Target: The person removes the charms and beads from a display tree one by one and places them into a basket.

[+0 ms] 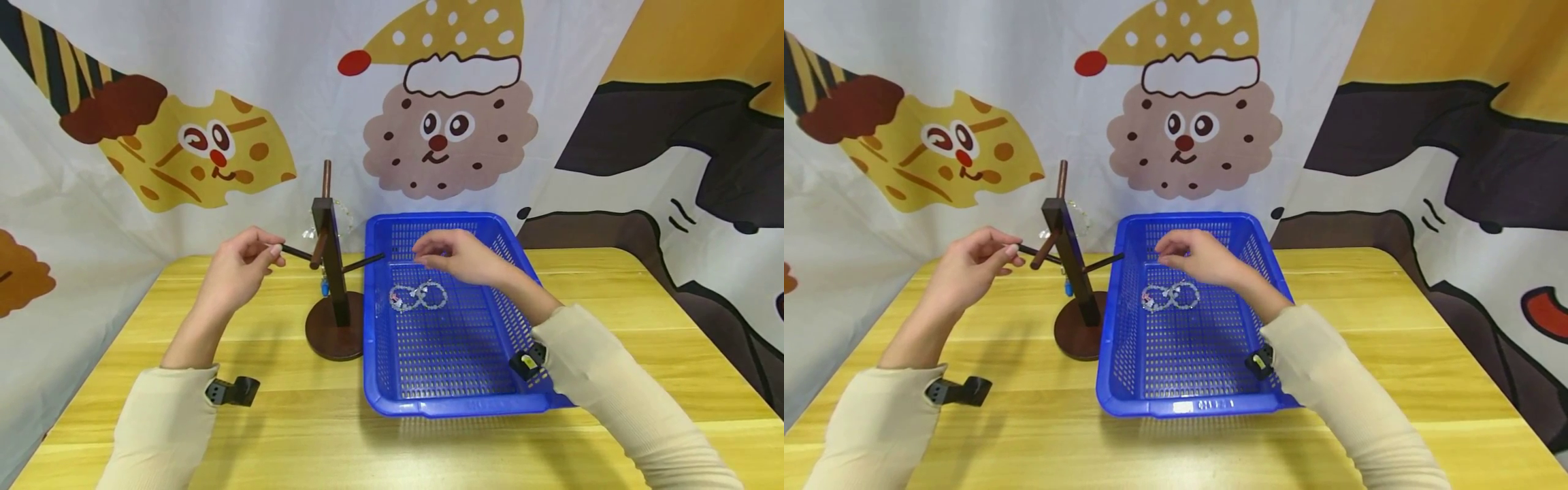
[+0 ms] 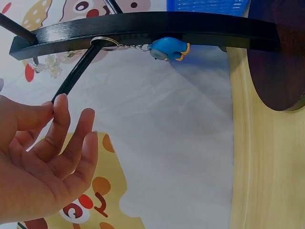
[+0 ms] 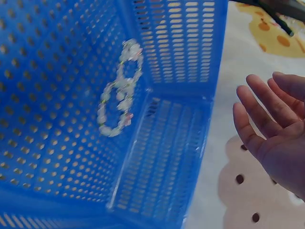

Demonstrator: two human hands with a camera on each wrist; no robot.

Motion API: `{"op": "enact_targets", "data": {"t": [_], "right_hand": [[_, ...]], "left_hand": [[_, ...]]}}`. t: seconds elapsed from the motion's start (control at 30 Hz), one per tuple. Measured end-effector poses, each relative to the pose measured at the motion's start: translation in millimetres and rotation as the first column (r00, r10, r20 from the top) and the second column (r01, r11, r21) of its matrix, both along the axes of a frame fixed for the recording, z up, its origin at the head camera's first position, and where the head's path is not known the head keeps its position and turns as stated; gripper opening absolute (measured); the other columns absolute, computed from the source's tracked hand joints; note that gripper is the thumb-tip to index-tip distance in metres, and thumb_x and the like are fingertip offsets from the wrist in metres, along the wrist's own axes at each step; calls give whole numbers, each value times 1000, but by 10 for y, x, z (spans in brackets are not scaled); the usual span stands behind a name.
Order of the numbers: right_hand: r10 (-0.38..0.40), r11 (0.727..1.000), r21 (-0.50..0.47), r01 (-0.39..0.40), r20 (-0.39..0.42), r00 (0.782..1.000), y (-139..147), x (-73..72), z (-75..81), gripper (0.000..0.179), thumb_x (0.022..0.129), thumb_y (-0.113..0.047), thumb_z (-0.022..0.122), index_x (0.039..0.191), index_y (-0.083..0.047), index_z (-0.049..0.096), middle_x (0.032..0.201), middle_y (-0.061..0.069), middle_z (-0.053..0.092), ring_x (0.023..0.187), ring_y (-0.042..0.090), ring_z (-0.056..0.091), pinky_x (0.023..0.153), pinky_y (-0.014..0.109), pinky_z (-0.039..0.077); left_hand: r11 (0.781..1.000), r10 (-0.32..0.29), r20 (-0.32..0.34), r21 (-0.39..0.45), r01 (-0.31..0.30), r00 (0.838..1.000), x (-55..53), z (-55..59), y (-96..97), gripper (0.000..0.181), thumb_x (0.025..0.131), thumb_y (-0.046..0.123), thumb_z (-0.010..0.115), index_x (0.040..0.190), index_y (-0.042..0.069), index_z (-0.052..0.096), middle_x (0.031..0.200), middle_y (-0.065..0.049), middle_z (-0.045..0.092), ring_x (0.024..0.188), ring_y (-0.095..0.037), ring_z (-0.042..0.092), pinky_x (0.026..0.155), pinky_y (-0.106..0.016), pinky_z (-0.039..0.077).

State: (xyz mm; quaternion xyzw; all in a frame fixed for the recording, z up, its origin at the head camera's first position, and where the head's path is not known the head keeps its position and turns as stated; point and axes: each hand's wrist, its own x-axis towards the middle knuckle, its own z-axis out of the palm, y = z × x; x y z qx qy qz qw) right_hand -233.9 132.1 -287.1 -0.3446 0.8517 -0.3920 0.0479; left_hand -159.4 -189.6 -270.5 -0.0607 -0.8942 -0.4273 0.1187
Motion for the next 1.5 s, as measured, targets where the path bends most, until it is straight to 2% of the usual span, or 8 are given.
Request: {"op": "enact_targets", "data": {"t": [0.2, 0.33, 0.57, 0.8, 1.13, 1.33, 1.5], "right_hand": [[73, 997, -9, -73, -17, 997, -123, 73, 101, 18, 87, 0, 59, 104, -1, 62, 93, 9, 67, 86, 21, 62, 75, 36, 49], [116, 993, 0, -117, -62, 991, -207, 109, 153, 19, 87, -1, 59, 105, -1, 62, 92, 5, 67, 85, 17, 62, 75, 35, 48], [154, 988, 17, -153, -88, 984, -343, 163, 233, 22, 86, -1, 60, 108, -2, 61, 92, 4, 67, 83, 14, 61, 72, 36, 48], [153, 988, 46, -150, -89, 984, -376, 194, 246, 22, 86, -1, 60, 108, -3, 62, 94, 3, 67, 84, 13, 61, 72, 30, 48], [129, 991, 41, -125, -92, 987, -388, 214, 206, 23, 86, -1, 59, 109, -3, 62, 95, 2, 67, 87, 13, 60, 71, 32, 47], [119, 993, 40, -115, -93, 989, -394, 219, 198, 23, 87, -2, 59, 109, -3, 63, 95, 2, 67, 87, 13, 60, 71, 31, 46], [112, 993, 49, -108, -92, 989, -397, 225, 203, 23, 87, -2, 59, 110, -3, 63, 96, 2, 67, 88, 13, 60, 71, 30, 46]], "left_hand": [[1000, -5, -2, -1, 5, 1000, -5, -3, 1, 23, 96, 17, 47, 106, 0, 60, 86, -16, 64, 81, -22, 58, 66, -20, 46], [1000, -8, -7, -2, 8, 1000, -7, -3, 1, 23, 96, 17, 47, 106, 0, 59, 86, -16, 64, 81, -23, 58, 66, -20, 46], [1000, -7, -2, -3, 7, 1000, 0, 2, 5, 24, 96, 18, 47, 106, 0, 60, 86, -16, 64, 80, -21, 58, 66, -21, 46], [1000, -10, -4, 8, 10, 1000, -4, 1, 4, 24, 96, 18, 47, 106, 0, 60, 85, -15, 64, 76, -12, 58, 66, -27, 48], [1000, -7, -1, 29, 7, 1000, 3, -10, -4, 24, 96, 18, 48, 106, 0, 60, 84, -15, 64, 71, -5, 57, 62, -21, 45], [1000, 3, 3, 3, -3, 1000, 25, 4, 2, 25, 96, 20, 47, 107, 2, 60, 83, -14, 65, 73, -11, 59, 62, -21, 46], [999, -4, -22, -42, 3, 1000, 58, -4, 2, 25, 96, 18, 47, 113, 4, 60, 82, -12, 65, 74, -19, 61, 61, -23, 46]]}}
